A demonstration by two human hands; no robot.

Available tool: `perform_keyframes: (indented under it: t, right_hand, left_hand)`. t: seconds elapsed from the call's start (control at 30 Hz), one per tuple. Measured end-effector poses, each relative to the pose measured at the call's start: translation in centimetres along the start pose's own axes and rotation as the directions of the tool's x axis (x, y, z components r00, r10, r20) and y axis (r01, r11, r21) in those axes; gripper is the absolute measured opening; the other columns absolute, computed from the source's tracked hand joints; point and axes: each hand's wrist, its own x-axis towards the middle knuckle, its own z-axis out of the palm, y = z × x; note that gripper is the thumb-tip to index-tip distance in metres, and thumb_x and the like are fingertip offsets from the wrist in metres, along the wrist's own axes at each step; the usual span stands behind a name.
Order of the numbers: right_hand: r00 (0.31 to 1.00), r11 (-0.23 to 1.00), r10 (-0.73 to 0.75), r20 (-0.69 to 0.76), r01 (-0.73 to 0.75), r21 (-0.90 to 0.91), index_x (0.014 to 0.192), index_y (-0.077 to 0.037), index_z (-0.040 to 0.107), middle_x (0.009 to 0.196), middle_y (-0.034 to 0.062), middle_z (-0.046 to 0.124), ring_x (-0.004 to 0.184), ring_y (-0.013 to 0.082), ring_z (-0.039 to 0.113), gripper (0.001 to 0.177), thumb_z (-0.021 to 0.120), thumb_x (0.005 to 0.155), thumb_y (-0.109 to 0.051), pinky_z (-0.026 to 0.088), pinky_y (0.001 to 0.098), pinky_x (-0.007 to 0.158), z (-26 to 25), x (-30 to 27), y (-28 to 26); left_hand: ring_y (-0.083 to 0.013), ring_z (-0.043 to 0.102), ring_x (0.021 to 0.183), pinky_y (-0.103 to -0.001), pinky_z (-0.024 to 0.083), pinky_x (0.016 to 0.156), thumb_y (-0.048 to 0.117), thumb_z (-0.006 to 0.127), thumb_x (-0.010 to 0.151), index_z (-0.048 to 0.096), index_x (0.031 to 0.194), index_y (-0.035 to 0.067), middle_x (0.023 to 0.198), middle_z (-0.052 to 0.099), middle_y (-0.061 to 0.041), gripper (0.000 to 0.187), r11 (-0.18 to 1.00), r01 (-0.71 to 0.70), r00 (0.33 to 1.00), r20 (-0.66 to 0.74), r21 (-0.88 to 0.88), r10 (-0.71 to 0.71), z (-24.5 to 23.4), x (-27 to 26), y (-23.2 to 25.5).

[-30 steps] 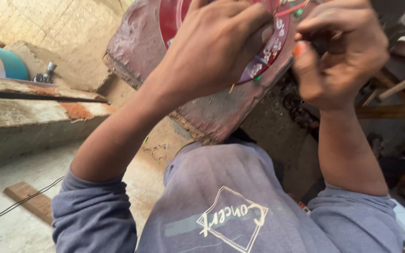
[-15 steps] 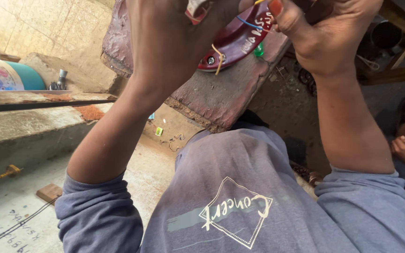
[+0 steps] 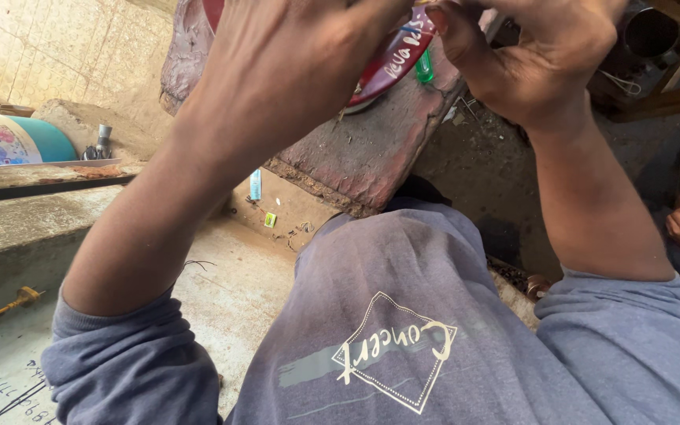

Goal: The person repairs a red circular electrical component by stripping wires, twisting them together, and securing connections with a screwdriver. They also use a hammer to tap a wall-mounted fixture and wrap connections with electrical tape.

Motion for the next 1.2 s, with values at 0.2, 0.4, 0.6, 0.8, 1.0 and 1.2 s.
perform_keyframes:
  t: [0.2,0.4,0.6,0.8,1.0,1.2]
  right_hand:
    - [0.988,0.997,0.071,0.141,-0.067,-0.029,0.121,0.004,0.071,0.107,0.0134,0.075,0.098,0.0224,0.075,0.013,0.070,0.114,-0.006,0.060,0.0298,0.083,-0.9,-0.4,0.4]
    - [0.955,0.983,0.152,0.254,-0.172,0.059,0.119,0.004,0.069,0.104,0.0124,0.073,0.096,0.0206,0.075,0.013,0.065,0.117,-0.009,0.060,0.0292,0.083,-1.8,0.1,0.7]
    - [0.753,0.654,0.481,0.448,-0.649,0.389,0.114,0.001,0.066,0.097,0.0084,0.070,0.084,0.0170,0.072,0.018,0.067,0.116,-0.017,0.059,0.0277,0.073,-2.1,0.8,0.5]
    - [0.645,0.521,0.638,0.420,-0.764,0.380,0.118,0.002,0.066,0.100,0.0109,0.068,0.083,0.0205,0.072,0.016,0.074,0.112,-0.011,0.059,0.0303,0.071,-1.5,1.4,-0.4]
    - [0.992,0.964,-0.102,0.079,0.118,-0.238,0.122,0.002,0.065,0.102,0.0134,0.066,0.083,0.0239,0.071,0.022,0.080,0.108,-0.006,0.059,0.0329,0.070,-1.6,3.0,-1.0]
    - [0.882,0.761,-0.356,0.310,0.466,-0.451,0.115,0.001,0.070,0.096,0.0112,0.067,0.078,0.0219,0.076,0.029,0.083,0.090,-0.003,0.061,0.0308,0.062,-2.0,4.3,-0.7]
  left_hand:
    - [-0.0208,0.065,0.070,-0.037,0.047,0.060,0.002,0.064,0.104,0.069,0.117,0.005,0.083,0.068,-0.010,0.014,0.999,-0.019,1.000,-0.010,-0.043,0.018,0.3,0.0,-0.4]
    - [-0.0191,0.063,0.066,-0.036,0.045,0.056,0.005,0.069,0.100,0.072,0.107,0.005,0.079,0.063,-0.007,0.007,0.999,-0.037,0.999,0.017,-0.014,0.037,0.3,0.2,-0.8]
    - [-0.0192,0.065,0.078,-0.035,0.048,0.066,0.005,0.067,0.099,0.070,0.107,0.001,0.091,0.064,-0.008,0.010,0.987,-0.087,0.993,-0.095,-0.134,0.074,0.4,-0.2,-0.7]
    - [-0.0248,0.066,0.090,-0.040,0.051,0.074,0.010,0.071,0.102,0.070,0.116,0.005,0.104,0.062,-0.009,0.015,0.973,-0.050,0.992,-0.123,-0.224,0.023,1.0,-0.4,-0.7]
    - [-0.0268,0.067,0.094,-0.042,0.051,0.078,0.010,0.071,0.102,0.069,0.115,0.006,0.103,0.063,-0.010,0.014,0.967,-0.033,0.990,-0.144,-0.254,-0.005,1.2,-0.7,-0.7]
    - [-0.0274,0.066,0.096,-0.042,0.051,0.079,0.010,0.070,0.102,0.069,0.118,0.004,0.106,0.063,-0.011,0.017,0.971,-0.038,0.990,-0.143,-0.237,0.004,1.2,-0.6,-1.0]
